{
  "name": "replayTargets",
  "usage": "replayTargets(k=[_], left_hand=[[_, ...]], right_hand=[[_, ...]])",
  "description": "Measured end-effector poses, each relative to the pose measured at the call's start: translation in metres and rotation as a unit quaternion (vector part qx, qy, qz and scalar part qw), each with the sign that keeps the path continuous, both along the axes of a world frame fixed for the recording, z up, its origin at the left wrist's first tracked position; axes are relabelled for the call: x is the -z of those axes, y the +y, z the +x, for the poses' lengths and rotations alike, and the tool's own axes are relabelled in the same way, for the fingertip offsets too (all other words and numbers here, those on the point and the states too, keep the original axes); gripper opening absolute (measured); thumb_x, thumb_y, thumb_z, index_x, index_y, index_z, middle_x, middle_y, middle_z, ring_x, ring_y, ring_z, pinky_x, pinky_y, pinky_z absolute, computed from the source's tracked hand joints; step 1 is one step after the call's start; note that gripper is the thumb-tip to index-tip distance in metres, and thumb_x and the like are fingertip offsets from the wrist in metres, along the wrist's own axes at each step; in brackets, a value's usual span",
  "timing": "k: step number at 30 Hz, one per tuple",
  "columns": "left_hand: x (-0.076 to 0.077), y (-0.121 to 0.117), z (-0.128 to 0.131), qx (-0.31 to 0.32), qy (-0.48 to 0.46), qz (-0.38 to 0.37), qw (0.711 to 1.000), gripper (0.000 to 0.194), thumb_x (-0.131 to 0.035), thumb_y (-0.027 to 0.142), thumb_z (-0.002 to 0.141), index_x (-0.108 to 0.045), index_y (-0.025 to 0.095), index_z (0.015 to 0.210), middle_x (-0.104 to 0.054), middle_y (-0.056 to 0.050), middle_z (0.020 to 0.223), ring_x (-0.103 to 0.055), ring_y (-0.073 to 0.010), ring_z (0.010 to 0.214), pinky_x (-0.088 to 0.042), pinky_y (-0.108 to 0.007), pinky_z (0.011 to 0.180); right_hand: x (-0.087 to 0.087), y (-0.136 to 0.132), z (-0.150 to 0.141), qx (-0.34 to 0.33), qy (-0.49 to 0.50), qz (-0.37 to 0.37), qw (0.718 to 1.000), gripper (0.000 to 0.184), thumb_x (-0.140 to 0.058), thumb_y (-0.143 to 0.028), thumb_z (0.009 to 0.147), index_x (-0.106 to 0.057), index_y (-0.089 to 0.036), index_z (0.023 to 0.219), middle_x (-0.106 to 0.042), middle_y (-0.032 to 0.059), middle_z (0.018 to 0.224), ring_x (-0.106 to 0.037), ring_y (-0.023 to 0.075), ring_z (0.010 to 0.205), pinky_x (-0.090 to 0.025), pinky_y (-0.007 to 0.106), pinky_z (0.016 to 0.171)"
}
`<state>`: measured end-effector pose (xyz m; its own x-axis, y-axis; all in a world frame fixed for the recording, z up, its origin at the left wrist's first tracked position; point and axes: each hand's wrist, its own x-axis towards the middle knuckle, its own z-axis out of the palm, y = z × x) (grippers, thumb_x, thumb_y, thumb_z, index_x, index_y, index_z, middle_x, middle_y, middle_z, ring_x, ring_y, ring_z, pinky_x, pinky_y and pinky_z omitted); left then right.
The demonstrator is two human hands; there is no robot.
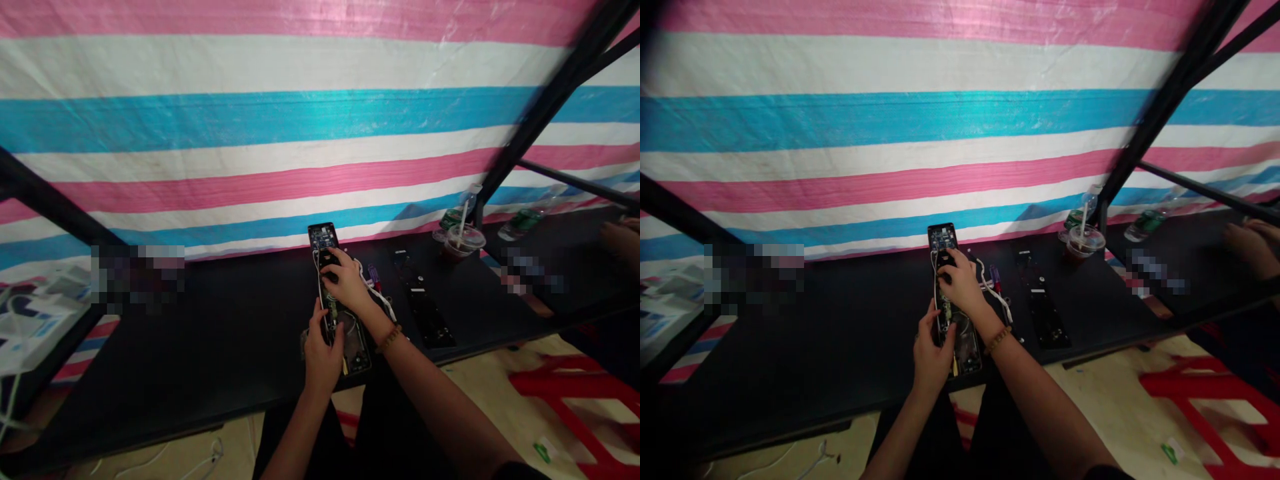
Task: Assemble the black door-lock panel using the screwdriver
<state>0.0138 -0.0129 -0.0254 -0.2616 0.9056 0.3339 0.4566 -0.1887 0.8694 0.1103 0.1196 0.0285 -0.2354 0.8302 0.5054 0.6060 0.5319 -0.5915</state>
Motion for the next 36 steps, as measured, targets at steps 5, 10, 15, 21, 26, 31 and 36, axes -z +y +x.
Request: replayTargets(k=[5, 10, 15, 21, 26, 31, 36], left_hand=[[-0.014, -0.012, -0.018, -0.039, 0.019, -0.015, 0.999, 0.028, -0.056, 0.036, 0.095, -0.058, 0.021, 0.119, -0.060, -0.015, 0.143, -0.071, -0.0235, 0.104, -0.058, -0.039, 0.088], [-0.014, -0.016, -0.070, -0.057, 0.116, -0.055, 0.990, 0.031, -0.056, 0.040, 0.092, -0.068, 0.019, 0.111, -0.073, -0.011, 0.111, -0.066, -0.0284, 0.105, -0.054, -0.046, 0.094], [0.008, -0.007, -0.089, 0.047, 0.231, -0.059, 0.970, 0.035, -0.063, 0.041, 0.087, -0.072, 0.022, 0.115, -0.071, -0.008, 0.122, -0.059, -0.0321, 0.113, -0.047, -0.054, 0.103], [0.014, -0.005, -0.086, 0.040, 0.245, -0.051, 0.967, 0.034, -0.053, 0.037, 0.094, -0.072, 0.020, 0.116, -0.070, -0.010, 0.111, -0.061, -0.0299, 0.104, -0.051, -0.050, 0.095], [0.008, -0.008, -0.084, 0.041, 0.269, -0.064, 0.960, 0.030, -0.055, 0.035, 0.093, -0.073, 0.020, 0.112, -0.068, -0.011, 0.110, -0.062, -0.0292, 0.100, -0.051, -0.049, 0.092], [0.006, -0.012, -0.084, 0.053, 0.219, -0.060, 0.972, 0.025, -0.054, 0.032, 0.094, -0.070, 0.022, 0.110, -0.071, -0.010, 0.113, -0.064, -0.0291, 0.107, -0.050, -0.049, 0.095], [-0.009, -0.013, -0.088, 0.024, 0.107, -0.044, 0.993, 0.029, -0.054, 0.040, 0.094, -0.068, 0.021, 0.109, -0.073, -0.009, 0.109, -0.068, -0.0261, 0.102, -0.054, -0.043, 0.092]], right_hand=[[0.020, -0.034, 0.038, 0.048, 0.165, -0.008, 0.985, 0.016, -0.058, -0.022, 0.090, -0.074, -0.022, 0.091, -0.065, 0.0122, 0.127, -0.061, 0.0255, 0.120, -0.046, 0.042, 0.104], [0.049, -0.080, 0.087, 0.103, 0.127, -0.033, 0.986, 0.018, -0.055, -0.023, 0.091, -0.073, -0.021, 0.094, -0.069, 0.0119, 0.114, -0.066, 0.0257, 0.108, -0.051, 0.042, 0.097], [0.060, -0.077, 0.127, 0.214, 0.000, -0.075, 0.974, 0.022, -0.055, -0.015, 0.086, -0.074, -0.017, 0.098, -0.069, 0.0135, 0.101, -0.066, 0.0277, 0.094, -0.053, 0.044, 0.091], [0.057, -0.057, 0.140, 0.119, -0.073, -0.141, 0.980, 0.031, -0.062, -0.010, 0.082, -0.074, -0.018, 0.110, -0.066, 0.0100, 0.103, -0.067, 0.0224, 0.093, -0.054, 0.035, 0.089], [0.043, -0.053, 0.137, 0.145, -0.059, -0.085, 0.984, 0.017, -0.062, -0.014, 0.086, -0.076, -0.017, 0.095, -0.067, 0.0091, 0.094, -0.066, 0.0239, 0.085, -0.054, 0.038, 0.084], [0.016, -0.055, 0.092, 0.103, 0.084, 0.037, 0.990, 0.020, -0.061, -0.022, 0.093, -0.073, -0.022, 0.110, -0.068, 0.0096, 0.107, -0.067, 0.0235, 0.096, -0.055, 0.037, 0.086], [0.009, -0.043, 0.029, -0.055, 0.027, 0.051, 0.997, 0.026, -0.059, -0.010, 0.093, -0.074, -0.023, 0.109, -0.072, 0.0086, 0.110, -0.063, 0.0244, 0.105, -0.052, 0.041, 0.095]])
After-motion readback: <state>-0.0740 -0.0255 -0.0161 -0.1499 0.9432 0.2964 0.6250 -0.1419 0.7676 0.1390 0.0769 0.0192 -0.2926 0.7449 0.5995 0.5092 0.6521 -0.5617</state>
